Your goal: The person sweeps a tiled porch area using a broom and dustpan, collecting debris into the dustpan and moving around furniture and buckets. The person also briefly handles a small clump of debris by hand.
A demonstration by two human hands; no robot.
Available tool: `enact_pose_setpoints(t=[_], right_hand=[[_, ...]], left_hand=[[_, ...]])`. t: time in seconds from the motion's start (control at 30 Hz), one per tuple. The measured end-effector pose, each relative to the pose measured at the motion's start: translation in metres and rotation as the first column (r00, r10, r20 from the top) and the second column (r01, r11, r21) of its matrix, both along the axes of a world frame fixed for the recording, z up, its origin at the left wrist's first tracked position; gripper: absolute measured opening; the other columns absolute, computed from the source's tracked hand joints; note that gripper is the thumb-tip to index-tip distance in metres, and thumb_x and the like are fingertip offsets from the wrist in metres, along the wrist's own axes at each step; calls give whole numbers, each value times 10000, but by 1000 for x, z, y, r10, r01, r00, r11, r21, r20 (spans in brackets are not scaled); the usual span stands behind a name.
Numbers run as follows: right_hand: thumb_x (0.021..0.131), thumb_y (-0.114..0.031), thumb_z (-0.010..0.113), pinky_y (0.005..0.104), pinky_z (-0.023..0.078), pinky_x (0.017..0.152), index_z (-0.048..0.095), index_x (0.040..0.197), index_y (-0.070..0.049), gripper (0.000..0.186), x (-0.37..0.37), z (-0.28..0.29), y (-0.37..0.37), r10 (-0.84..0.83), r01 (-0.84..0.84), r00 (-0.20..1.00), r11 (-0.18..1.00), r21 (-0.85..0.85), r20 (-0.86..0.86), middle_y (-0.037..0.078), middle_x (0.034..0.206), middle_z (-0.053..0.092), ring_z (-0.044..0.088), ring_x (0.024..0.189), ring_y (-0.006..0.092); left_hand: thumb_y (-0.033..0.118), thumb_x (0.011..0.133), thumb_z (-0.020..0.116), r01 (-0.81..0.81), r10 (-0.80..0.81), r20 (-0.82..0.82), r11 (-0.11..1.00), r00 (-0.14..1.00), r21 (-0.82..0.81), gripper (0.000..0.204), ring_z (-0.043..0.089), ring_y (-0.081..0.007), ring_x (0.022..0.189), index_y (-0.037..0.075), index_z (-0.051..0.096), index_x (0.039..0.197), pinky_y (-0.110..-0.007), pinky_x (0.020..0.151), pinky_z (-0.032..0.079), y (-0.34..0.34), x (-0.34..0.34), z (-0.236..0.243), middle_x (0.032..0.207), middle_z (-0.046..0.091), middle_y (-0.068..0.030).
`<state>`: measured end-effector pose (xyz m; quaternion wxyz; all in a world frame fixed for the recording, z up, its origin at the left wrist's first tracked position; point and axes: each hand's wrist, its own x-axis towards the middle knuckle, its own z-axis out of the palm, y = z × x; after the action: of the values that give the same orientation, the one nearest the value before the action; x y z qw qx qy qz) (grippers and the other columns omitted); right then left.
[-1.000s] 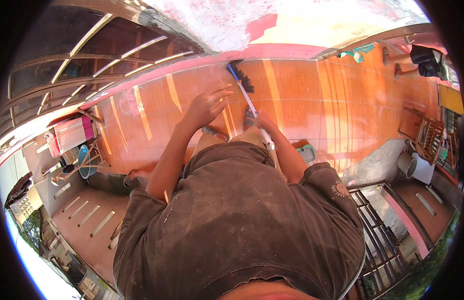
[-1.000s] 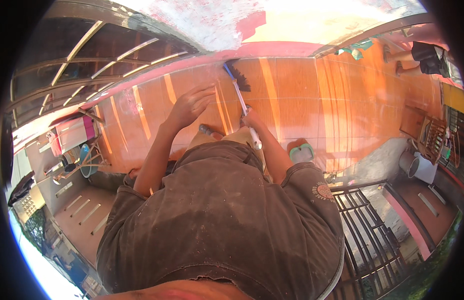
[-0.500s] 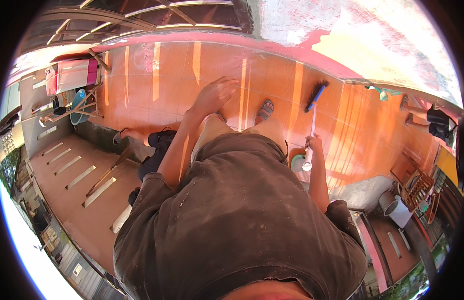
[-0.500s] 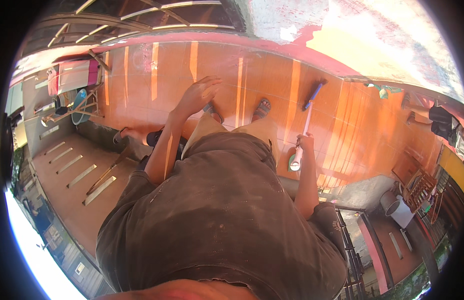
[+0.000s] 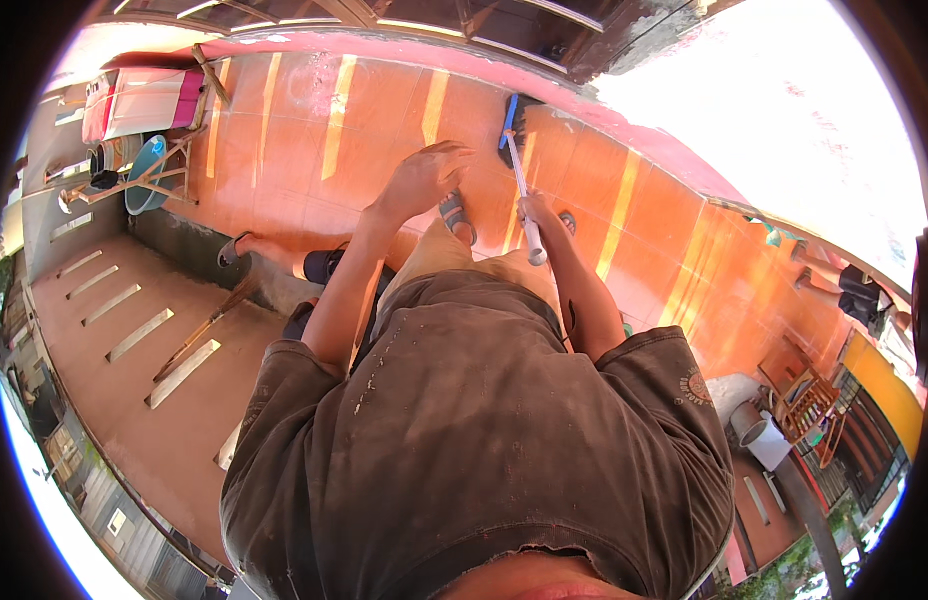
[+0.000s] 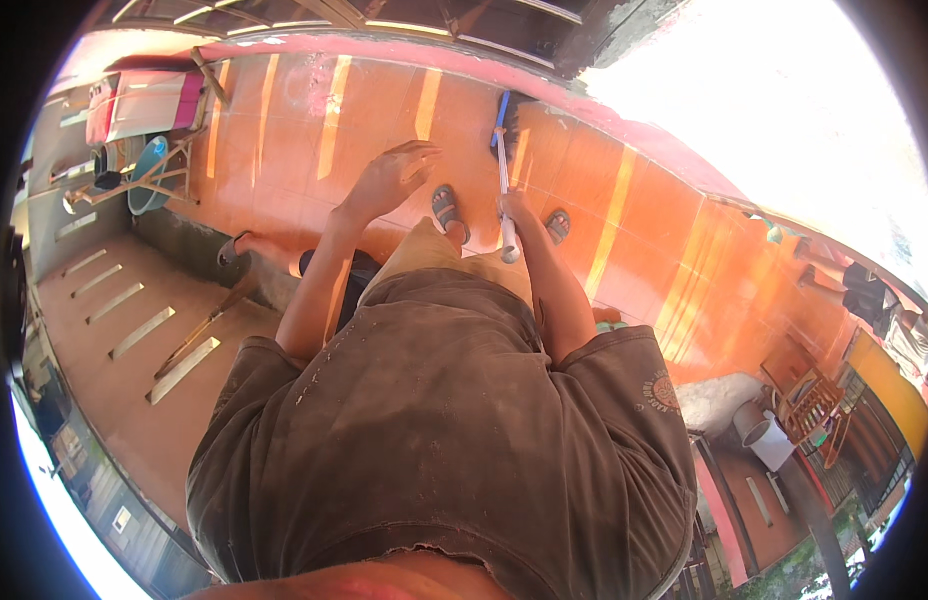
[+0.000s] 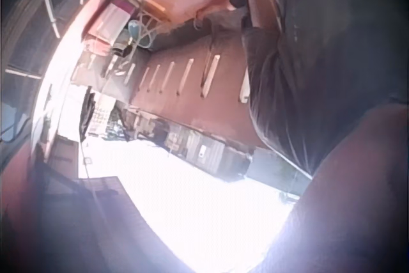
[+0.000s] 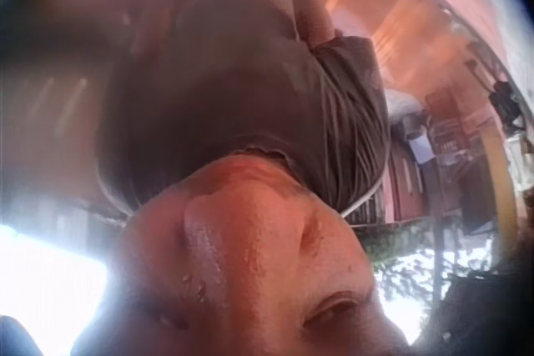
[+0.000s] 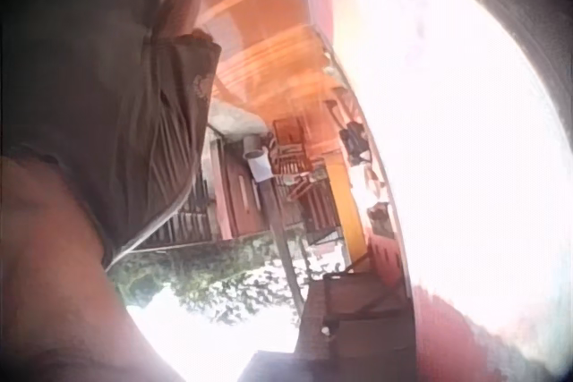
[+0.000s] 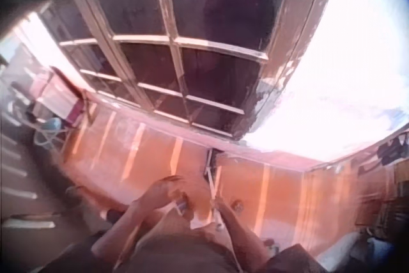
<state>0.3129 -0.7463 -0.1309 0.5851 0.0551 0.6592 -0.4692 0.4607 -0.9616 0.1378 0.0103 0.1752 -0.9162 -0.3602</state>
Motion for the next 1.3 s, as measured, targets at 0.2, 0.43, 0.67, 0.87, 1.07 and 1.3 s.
enact_pose_setpoints(t=[0.2,0.43,0.67,0.87,1.07,1.3], right_hand=[[846,-41,575,281,346,355,450,1192,-48,368,38,66,-46,7,-3,985,1000,-22,173,8,588,463,440,419,106],[870,-57,566,260,361,406,363,1389,-130,561,18,150,101,-126,102,977,984,144,170,23,657,492,441,459,90],[803,-17,536,315,357,374,562,1045,45,251,-15,59,177,-409,400,912,886,235,-8,52,564,475,452,417,160],[717,-2,518,333,331,372,493,501,-36,220,-2,-21,55,-156,219,959,938,267,-237,63,487,454,459,403,187],[796,1,550,314,394,373,549,917,-10,121,40,-25,-79,184,-159,972,973,168,-146,46,547,468,492,431,160],[835,-11,560,269,343,367,498,1191,-57,364,20,24,-38,102,-87,987,989,-117,125,17,579,477,433,416,110]], left_hand=[[136,903,591,-62,59,-119,998,991,-23,288,613,-289,1077,47,605,1176,-387,911,489,-63,52,-11,1187,626,-134],[75,883,610,-188,203,-180,978,963,96,272,643,-296,990,39,609,1153,-362,840,514,-76,82,-24,1127,645,-138],[45,884,612,-160,175,-173,983,969,94,280,644,-296,991,7,590,1161,-362,839,513,-59,103,-13,1111,646,-152],[69,903,594,-213,220,-66,972,973,101,251,640,-291,1012,5,608,1145,-368,858,505,-30,106,14,1125,648,-149],[65,904,592,-233,237,-35,967,971,103,216,639,-292,1018,6,626,1109,-366,865,501,-16,102,17,1118,656,-135],[47,898,596,-132,142,-113,987,983,88,230,648,-301,992,-5,610,1121,-358,837,511,-12,78,21,1106,657,-153]])
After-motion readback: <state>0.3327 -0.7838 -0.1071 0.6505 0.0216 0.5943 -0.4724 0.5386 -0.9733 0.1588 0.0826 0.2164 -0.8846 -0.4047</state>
